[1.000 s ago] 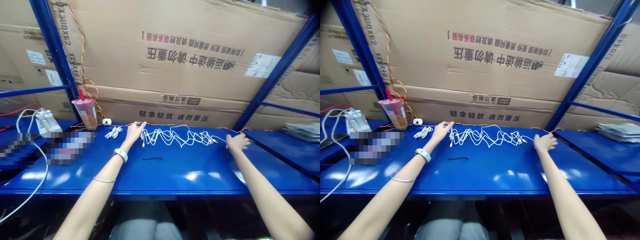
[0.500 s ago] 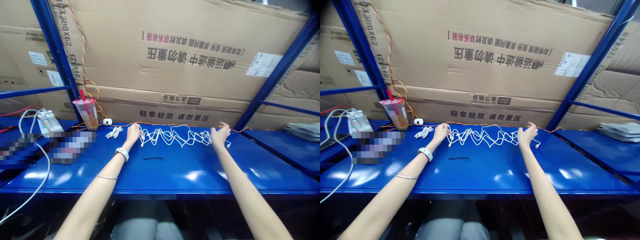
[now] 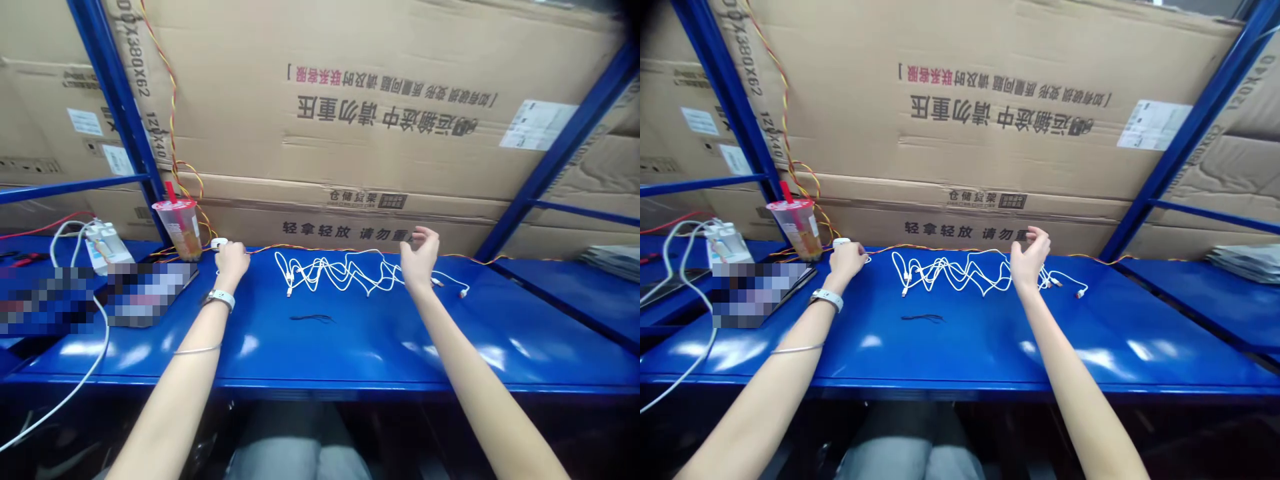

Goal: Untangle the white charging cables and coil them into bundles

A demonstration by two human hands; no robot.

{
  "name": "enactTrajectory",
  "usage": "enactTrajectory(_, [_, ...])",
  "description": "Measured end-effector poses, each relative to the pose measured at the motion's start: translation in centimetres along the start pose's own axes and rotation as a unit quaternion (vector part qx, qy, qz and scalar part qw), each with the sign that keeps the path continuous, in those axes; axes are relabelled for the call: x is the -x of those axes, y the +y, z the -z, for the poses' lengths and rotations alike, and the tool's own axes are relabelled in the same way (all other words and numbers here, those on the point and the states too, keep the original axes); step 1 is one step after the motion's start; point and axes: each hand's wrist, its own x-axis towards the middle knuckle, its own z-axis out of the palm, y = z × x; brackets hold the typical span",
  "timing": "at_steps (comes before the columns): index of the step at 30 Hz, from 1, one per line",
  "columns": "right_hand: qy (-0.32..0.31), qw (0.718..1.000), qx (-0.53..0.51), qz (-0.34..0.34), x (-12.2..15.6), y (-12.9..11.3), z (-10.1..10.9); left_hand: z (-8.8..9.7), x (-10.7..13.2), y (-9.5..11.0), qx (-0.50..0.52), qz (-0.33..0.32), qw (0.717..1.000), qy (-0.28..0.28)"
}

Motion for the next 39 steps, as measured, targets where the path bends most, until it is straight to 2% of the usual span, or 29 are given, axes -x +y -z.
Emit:
enactTrajectory(3, [-0.005,0.999,-0.039,0.016,0.5,-2.0,-0.9,-0.3,0.3,-1.2,-0.097,0.024,0.994,-0.035])
enactTrajectory(8, [-0.047,0.994,-0.088,0.048,2.4,-6.2,-3.3,-0.9,0.5,-1.2,-0.102,0.003,0.994,-0.031])
enactTrajectory(11, [-0.080,0.987,-0.117,0.073,4.5,-8.7,-4.5,-0.3,0.3,-1.3,-0.056,0.017,0.997,-0.040])
enactTrajectory(13, [-0.107,0.982,-0.128,0.086,6.1,-9.9,-5.1,0.4,0.3,-1.0,0.071,0.033,0.995,-0.054])
enactTrajectory(14, [-0.126,0.980,-0.130,0.087,6.9,-10.3,-5.2,0.9,0.4,-0.7,0.165,0.036,0.983,-0.069])
enactTrajectory(15, [-0.151,0.976,-0.134,0.083,7.7,-10.6,-5.4,1.2,0.6,-0.3,0.269,0.034,0.958,-0.091])
enactTrajectory(16, [-0.186,0.969,-0.141,0.078,8.4,-10.8,-5.5,1.6,0.9,0.3,0.385,0.025,0.913,-0.132])
enactTrajectory(18, [-0.270,0.947,-0.166,0.050,9.6,-11.0,-5.6,2.1,1.8,1.6,0.458,-0.005,0.866,-0.199])
enactTrajectory(19, [-0.310,0.933,-0.182,0.029,10.0,-11.0,-5.6,2.3,2.3,2.3,0.508,-0.031,0.825,-0.245])
enactTrajectory(20, [-0.342,0.919,-0.198,0.006,10.3,-11.0,-5.6,2.4,2.8,3.0,0.537,-0.053,0.795,-0.277])
enactTrajectory(22, [-0.374,0.900,-0.220,-0.034,10.7,-10.9,-5.7,2.3,3.7,4.1,0.562,-0.082,0.766,-0.300])
enactTrajectory(27, [-0.400,0.884,-0.230,-0.075,10.7,-10.4,-5.6,1.4,5.4,6.1,0.539,-0.145,0.771,-0.306])
enactTrajectory(34, [-0.419,0.872,-0.241,-0.076,10.4,-10.2,-5.1,0.8,6.7,7.4,0.517,-0.203,0.782,-0.283])
enactTrajectory(39, [-0.389,0.902,-0.182,-0.046,10.4,-9.4,-5.3,0.8,6.9,7.6,0.445,-0.282,0.820,-0.223])
